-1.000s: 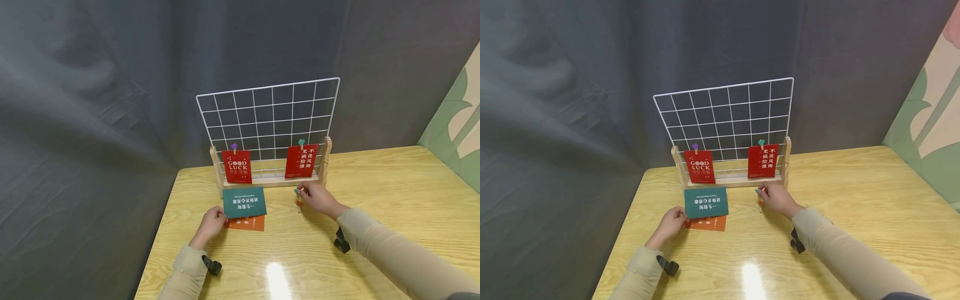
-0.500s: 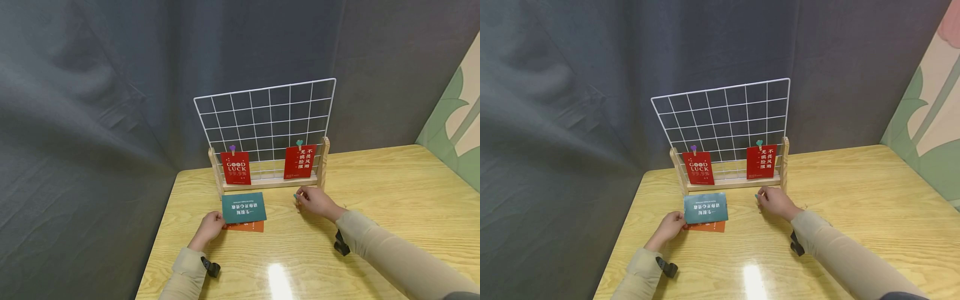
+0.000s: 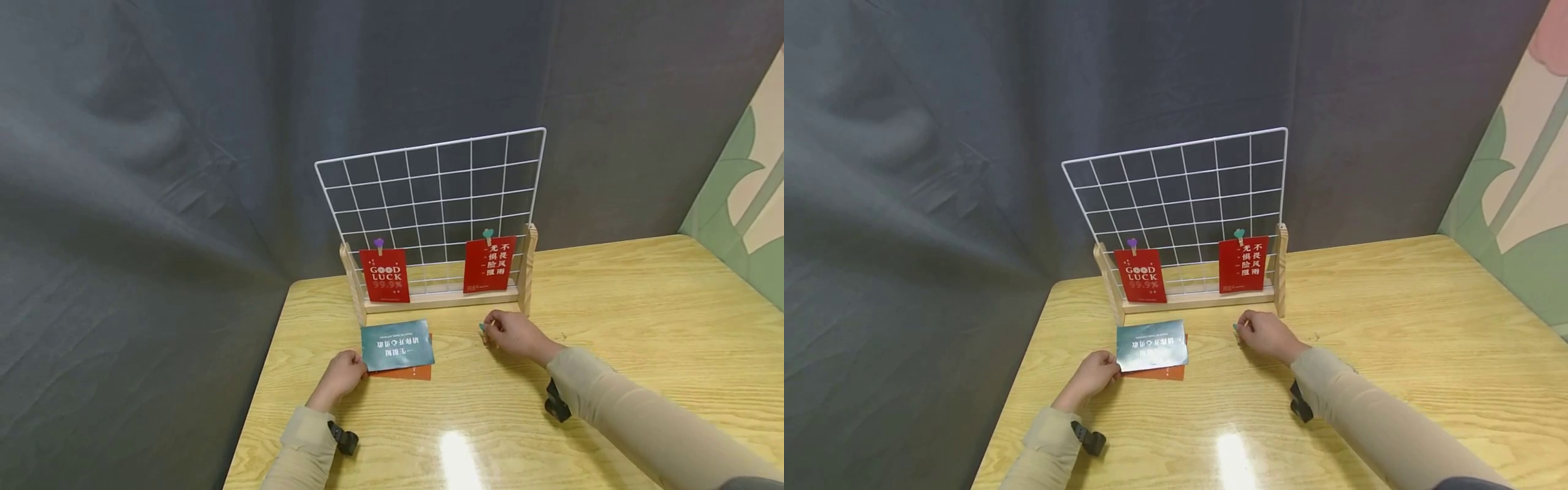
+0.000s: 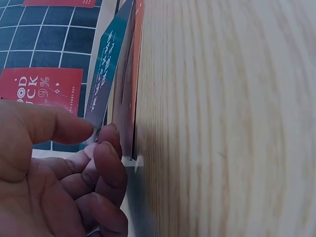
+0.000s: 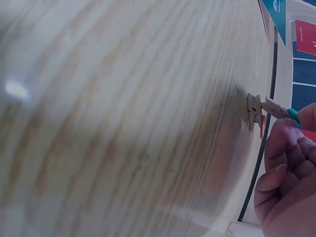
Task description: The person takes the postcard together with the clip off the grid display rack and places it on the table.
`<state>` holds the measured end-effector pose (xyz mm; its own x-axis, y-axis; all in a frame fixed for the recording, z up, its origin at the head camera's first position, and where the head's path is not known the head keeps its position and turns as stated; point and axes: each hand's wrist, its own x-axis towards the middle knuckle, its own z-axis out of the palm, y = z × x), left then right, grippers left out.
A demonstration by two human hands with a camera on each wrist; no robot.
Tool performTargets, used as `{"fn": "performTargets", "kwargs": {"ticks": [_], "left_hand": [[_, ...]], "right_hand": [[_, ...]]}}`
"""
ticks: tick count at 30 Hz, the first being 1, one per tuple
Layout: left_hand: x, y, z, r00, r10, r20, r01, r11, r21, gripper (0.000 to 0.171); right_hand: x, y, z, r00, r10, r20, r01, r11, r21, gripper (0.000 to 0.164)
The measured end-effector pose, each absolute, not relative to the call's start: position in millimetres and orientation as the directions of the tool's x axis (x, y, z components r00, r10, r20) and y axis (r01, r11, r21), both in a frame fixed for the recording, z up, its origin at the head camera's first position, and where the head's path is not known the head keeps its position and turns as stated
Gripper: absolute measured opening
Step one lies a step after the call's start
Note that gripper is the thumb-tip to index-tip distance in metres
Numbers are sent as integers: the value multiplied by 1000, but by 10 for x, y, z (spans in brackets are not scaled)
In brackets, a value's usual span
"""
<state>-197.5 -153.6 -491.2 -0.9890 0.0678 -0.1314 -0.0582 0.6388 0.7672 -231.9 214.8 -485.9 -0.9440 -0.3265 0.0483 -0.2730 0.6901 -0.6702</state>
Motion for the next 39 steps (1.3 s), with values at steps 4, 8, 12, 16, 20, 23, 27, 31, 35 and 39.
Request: {"fn": "performTargets", "kwargs": {"ticks": [4, 8, 12, 16, 20, 23, 27, 31, 35, 39], "left_hand": [[-1985, -1548, -4931, -987, 84, -140, -53, 644, 763, 13], [-1978, -1560, -4934, -980, 102, -171, -70, 628, 775, 14], [-1965, -1567, -4933, -973, 107, -202, -96, 611, 786, 16], [-1965, -1559, -4933, -972, 97, -213, -111, 611, 784, 17], [-1953, -1547, -4923, -972, 90, -215, -114, 621, 776, 21], [-1948, -1546, -4909, -971, 88, -223, -122, 623, 773, 23], [-1957, -1543, -4887, -968, 90, -232, -127, 622, 773, 23], [-1968, -1537, -4866, -971, 81, -223, -124, 626, 770, 23], [-1962, -1539, -4871, -973, 73, -219, -125, 630, 767, 24], [-1944, -1549, -4882, -972, 69, -223, -131, 633, 763, 24]], "right_hand": [[-2322, 2167, -4884, -943, -329, 51, -277, 687, -672, 15], [-2318, 2184, -4907, -943, -329, 49, -274, 686, -674, 16], [-2314, 2192, -4934, -942, -330, 53, -278, 687, -672, 17], [-2315, 2198, -4959, -942, -329, 61, -283, 685, -672, 16], [-2310, 2200, -4970, -943, -325, 63, -280, 683, -674, 16], [-2306, 2196, -4958, -944, -327, 55, -277, 686, -672, 16], [-2292, 2201, -4945, -944, -324, 56, -278, 695, -663, 17], [-2291, 2225, -4953, -944, -325, 59, -283, 702, -653, 19], [-2305, 2247, -4970, -940, -335, 61, -292, 704, -647, 21], [-2304, 2257, -4982, -935, -351, 58, -303, 701, -646, 21]]}}
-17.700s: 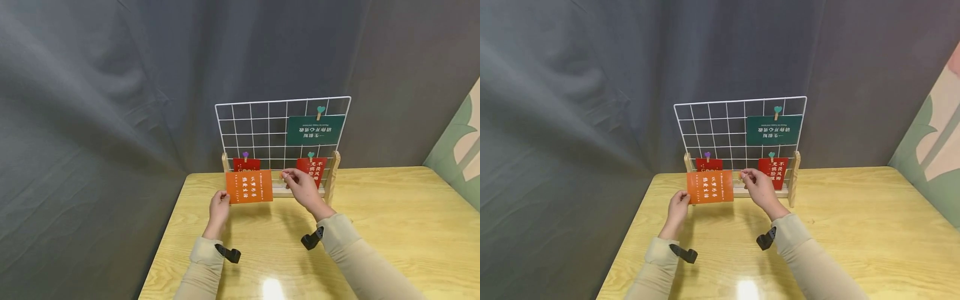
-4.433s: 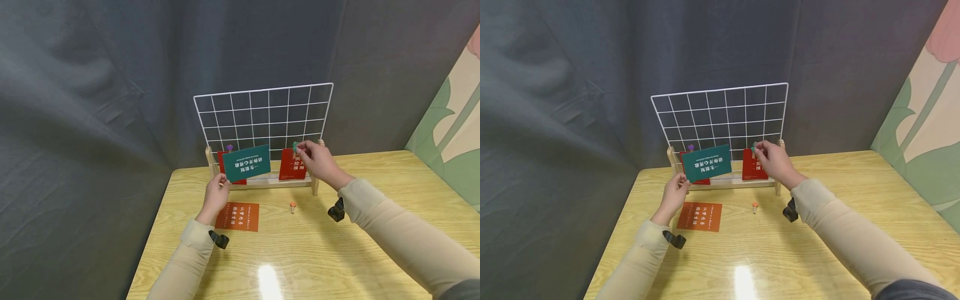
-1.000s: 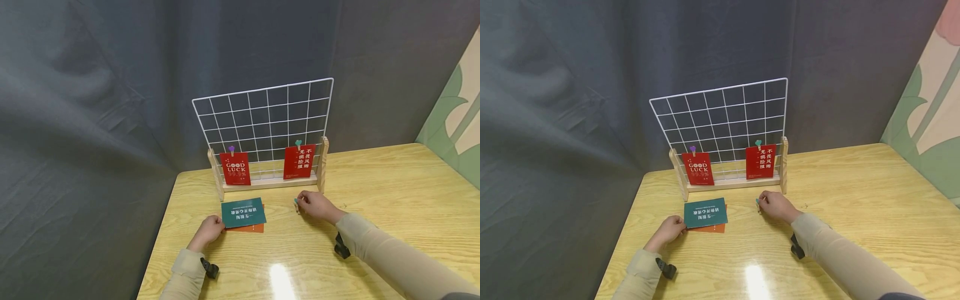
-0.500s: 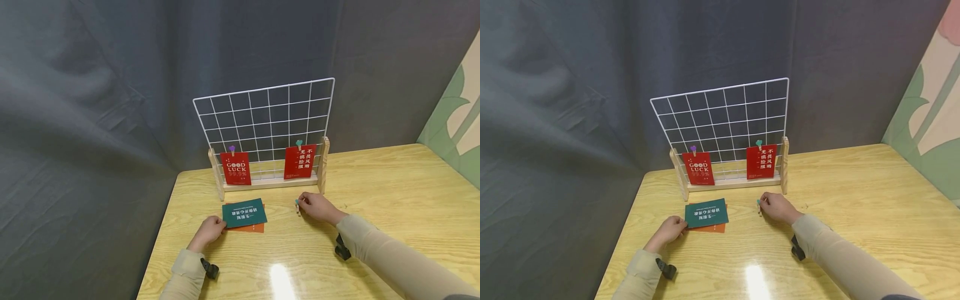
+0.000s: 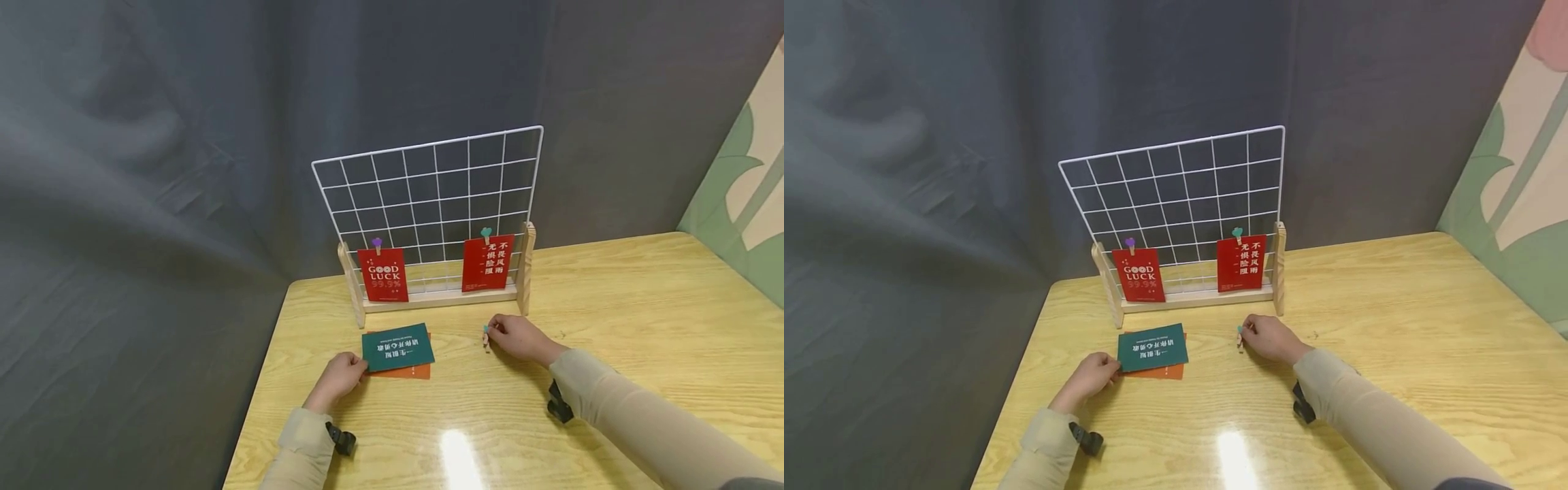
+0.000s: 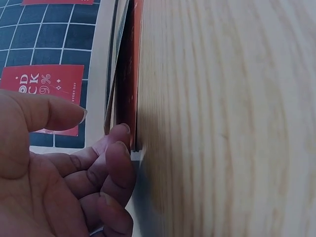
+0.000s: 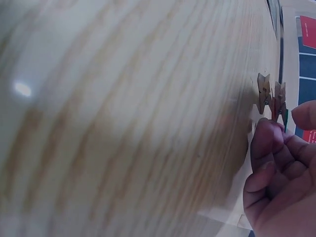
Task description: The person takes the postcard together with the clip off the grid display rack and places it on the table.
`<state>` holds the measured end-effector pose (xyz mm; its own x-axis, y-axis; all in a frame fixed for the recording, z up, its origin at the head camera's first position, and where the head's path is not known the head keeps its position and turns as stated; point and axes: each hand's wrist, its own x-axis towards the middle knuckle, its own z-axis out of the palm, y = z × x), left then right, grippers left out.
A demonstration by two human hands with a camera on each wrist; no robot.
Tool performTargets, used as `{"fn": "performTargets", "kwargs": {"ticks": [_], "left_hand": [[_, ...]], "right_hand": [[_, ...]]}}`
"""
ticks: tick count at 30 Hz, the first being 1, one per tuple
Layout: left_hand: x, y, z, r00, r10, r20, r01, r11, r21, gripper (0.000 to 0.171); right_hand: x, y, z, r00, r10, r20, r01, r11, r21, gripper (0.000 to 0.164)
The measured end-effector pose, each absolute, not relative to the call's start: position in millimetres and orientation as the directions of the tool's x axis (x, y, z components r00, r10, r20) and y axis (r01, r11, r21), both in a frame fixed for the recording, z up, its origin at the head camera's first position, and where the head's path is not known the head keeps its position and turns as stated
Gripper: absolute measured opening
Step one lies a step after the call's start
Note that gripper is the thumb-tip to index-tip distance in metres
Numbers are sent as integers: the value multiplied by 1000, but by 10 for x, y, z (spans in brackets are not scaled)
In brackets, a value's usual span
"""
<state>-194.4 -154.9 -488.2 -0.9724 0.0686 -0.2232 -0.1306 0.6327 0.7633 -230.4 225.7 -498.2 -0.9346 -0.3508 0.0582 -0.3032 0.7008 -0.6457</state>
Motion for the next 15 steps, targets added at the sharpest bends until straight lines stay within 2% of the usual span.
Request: {"fn": "performTargets", "kwargs": {"ticks": [15], "left_hand": [[-2016, -1570, -4723, -987, 35, -155, -91, 678, 730, 18]], "right_hand": [[-2383, 2221, -4812, -947, -322, 1, -246, 723, -645, 17]]}}
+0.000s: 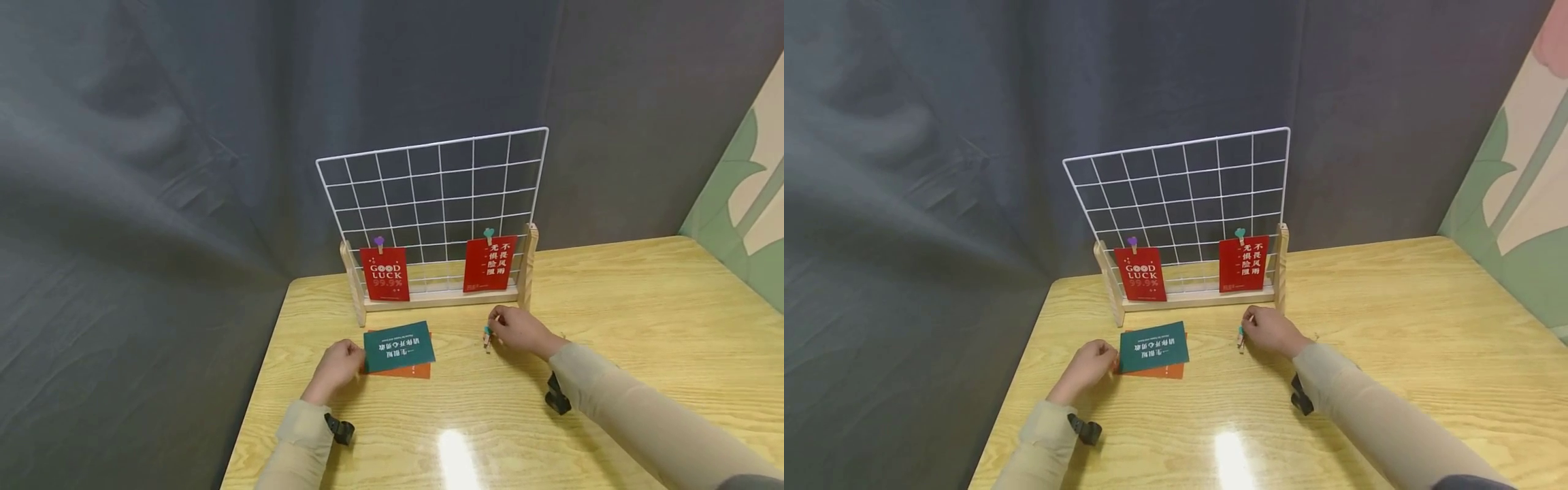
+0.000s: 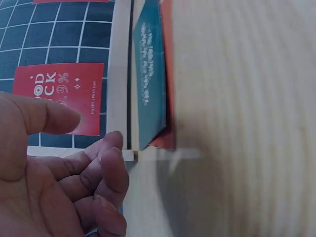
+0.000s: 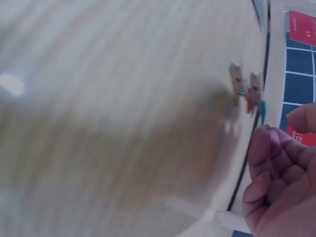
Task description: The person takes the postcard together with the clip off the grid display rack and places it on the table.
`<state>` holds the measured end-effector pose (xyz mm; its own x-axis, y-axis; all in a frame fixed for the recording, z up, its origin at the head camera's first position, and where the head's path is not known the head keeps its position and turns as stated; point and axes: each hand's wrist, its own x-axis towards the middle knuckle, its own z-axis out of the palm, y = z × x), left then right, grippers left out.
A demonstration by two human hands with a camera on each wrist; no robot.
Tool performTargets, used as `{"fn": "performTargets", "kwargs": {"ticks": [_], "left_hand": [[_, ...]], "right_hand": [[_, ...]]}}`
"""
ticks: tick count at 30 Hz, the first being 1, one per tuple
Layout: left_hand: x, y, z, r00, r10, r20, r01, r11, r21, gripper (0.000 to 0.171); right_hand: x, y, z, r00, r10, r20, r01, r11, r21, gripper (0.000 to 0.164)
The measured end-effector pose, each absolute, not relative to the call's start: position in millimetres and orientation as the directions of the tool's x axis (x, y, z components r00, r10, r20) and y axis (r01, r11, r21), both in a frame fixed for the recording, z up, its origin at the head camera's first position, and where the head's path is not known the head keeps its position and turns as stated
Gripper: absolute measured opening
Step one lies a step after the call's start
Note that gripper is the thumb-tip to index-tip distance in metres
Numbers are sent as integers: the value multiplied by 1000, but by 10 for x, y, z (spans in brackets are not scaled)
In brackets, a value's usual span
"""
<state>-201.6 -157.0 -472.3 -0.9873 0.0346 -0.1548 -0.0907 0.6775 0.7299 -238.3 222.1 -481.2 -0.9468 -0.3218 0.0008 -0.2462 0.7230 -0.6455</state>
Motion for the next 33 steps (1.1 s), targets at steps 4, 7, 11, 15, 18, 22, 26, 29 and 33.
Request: {"fn": "performTargets", "kwargs": {"ticks": [4, 7, 11, 15, 18, 22, 26, 29, 33], "left_hand": [[-2078, -1570, -4658, -991, 22, -135, -83, 688, 721, 17], [-2156, -1552, -4602, -994, 26, -106, -57, 704, 708, 20], [-2279, -1526, -4518, -997, 30, -65, -25, 706, 708, 26], [-2375, -1523, -4459, -999, 13, -42, -21, 697, 717, 26], [-2418, -1521, -4422, -1000, 8, -24, -12, 693, 721, 27], [-2465, -1499, -4363, -1000, 16, -21, -4, 674, 739, 32], [-2518, -1453, -4320, -999, 8, -32, -19, 647, 762, 38], [-2554, -1396, -4311, -999, -5, -34, -29, 627, 779, 41], [-2599, -1298, -4320, -1000, 2, -28, -21, 601, 799, 43]], "right_hand": [[-2435, 2162, -4746, -938, -344, 49, -301, 735, -608, 15], [-2464, 2122, -4695, -929, -361, 87, -341, 736, -585, 13], [-2498, 2058, -4607, -917, -378, 128, -380, 726, -573, 13], [-2531, 1952, -4481, -904, -400, 152, -413, 722, -555, 16], [-2548, 1855, -4364, -897, -411, 161, -428, 724, -540, 19], [-2590, 1731, -4222, -895, -412, 172, -438, 736, -516, 20], [-2644, 1609, -4108, -887, -430, 170, -453, 736, -502, 22], [-2684, 1518, -4039, -880, -448, 159, -464, 737, -491, 24], [-2745, 1402, -3976, -878, -449, 163, -471, 755, -457, 23]]}}
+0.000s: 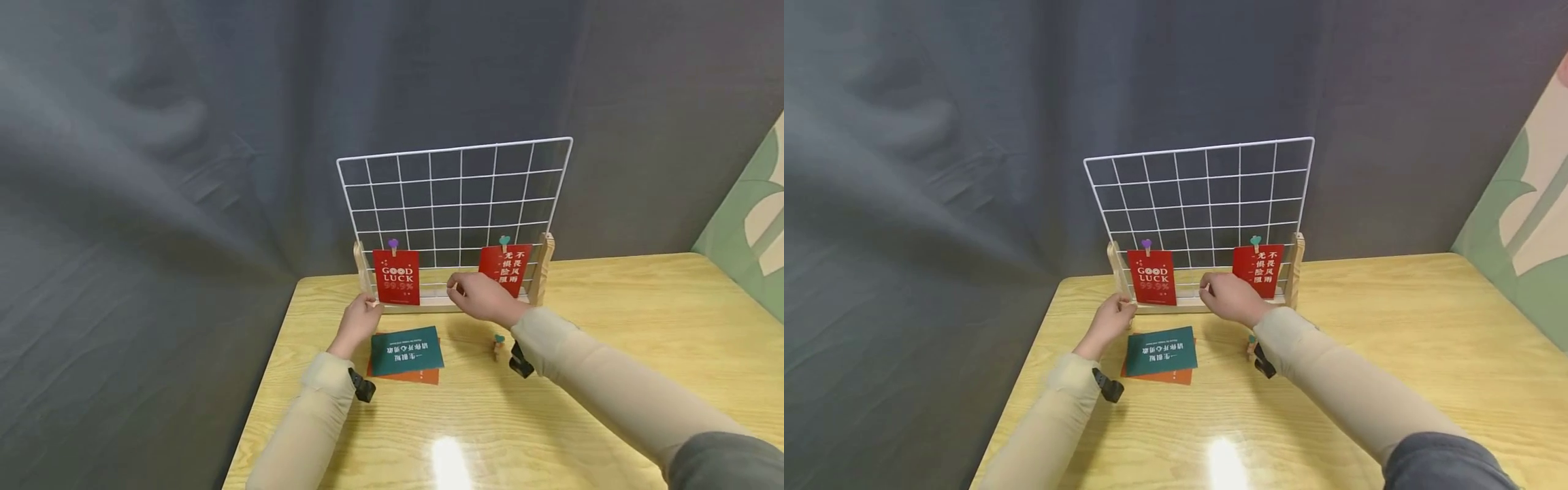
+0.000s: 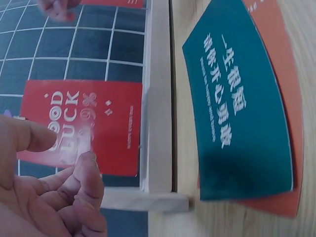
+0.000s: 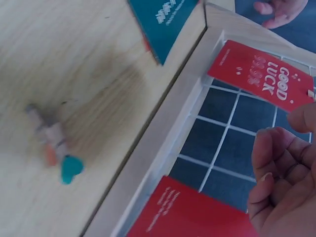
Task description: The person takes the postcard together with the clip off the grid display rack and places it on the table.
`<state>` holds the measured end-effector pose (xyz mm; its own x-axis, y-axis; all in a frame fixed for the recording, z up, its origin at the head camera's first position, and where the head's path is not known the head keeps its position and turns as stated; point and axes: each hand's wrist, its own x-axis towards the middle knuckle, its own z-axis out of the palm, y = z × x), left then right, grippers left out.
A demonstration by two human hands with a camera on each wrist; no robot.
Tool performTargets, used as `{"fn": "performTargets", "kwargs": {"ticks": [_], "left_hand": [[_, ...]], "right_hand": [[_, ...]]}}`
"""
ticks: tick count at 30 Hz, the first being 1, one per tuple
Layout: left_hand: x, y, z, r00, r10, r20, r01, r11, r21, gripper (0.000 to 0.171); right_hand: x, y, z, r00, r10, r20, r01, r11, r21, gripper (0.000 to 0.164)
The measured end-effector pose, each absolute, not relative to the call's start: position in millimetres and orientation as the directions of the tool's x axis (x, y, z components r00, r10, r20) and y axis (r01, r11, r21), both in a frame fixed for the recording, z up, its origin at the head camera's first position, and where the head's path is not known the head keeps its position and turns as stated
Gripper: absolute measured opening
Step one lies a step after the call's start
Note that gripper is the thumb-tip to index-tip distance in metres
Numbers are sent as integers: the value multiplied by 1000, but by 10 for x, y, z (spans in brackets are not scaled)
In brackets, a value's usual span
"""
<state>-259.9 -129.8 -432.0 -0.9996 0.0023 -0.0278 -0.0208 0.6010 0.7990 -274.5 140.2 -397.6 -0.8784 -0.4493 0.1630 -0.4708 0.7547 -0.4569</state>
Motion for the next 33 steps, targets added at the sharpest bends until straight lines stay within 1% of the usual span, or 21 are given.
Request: {"fn": "performTargets", "kwargs": {"ticks": [9, 14, 19, 23, 29, 33], "left_hand": [[-2689, -1193, -4331, -1000, -28, -6, -21, 554, 832, 38], [-2746, -1183, -4346, -1000, -19, -6, -16, 554, 832, 42], [-2763, -1177, -4379, -999, -39, -9, -29, 538, 843, 44], [-2764, -1155, -4396, -998, -61, 22, -14, 533, 846, 43], [-2813, -1105, -4413, -988, -140, 72, -11, 518, 855, 38], [-2856, -1079, -4407, -984, -154, 87, -5, 519, 855, 39]], "right_hand": [[-2860, 1146, -3849, -868, -467, 172, -492, 755, -433, 25], [-2901, 1071, -3798, -870, -464, 167, -486, 754, -442, 26], [-2957, 1000, -3760, -868, -457, 194, -495, 771, -400, 32], [-3004, 941, -3709, -869, -445, 218, -495, 784, -374, 34], [-3050, 831, -3633, -879, -424, 219, -478, 780, -404, 37], [-3074, 772, -3625, -885, -413, 215, -466, 785, -408, 39]]}}
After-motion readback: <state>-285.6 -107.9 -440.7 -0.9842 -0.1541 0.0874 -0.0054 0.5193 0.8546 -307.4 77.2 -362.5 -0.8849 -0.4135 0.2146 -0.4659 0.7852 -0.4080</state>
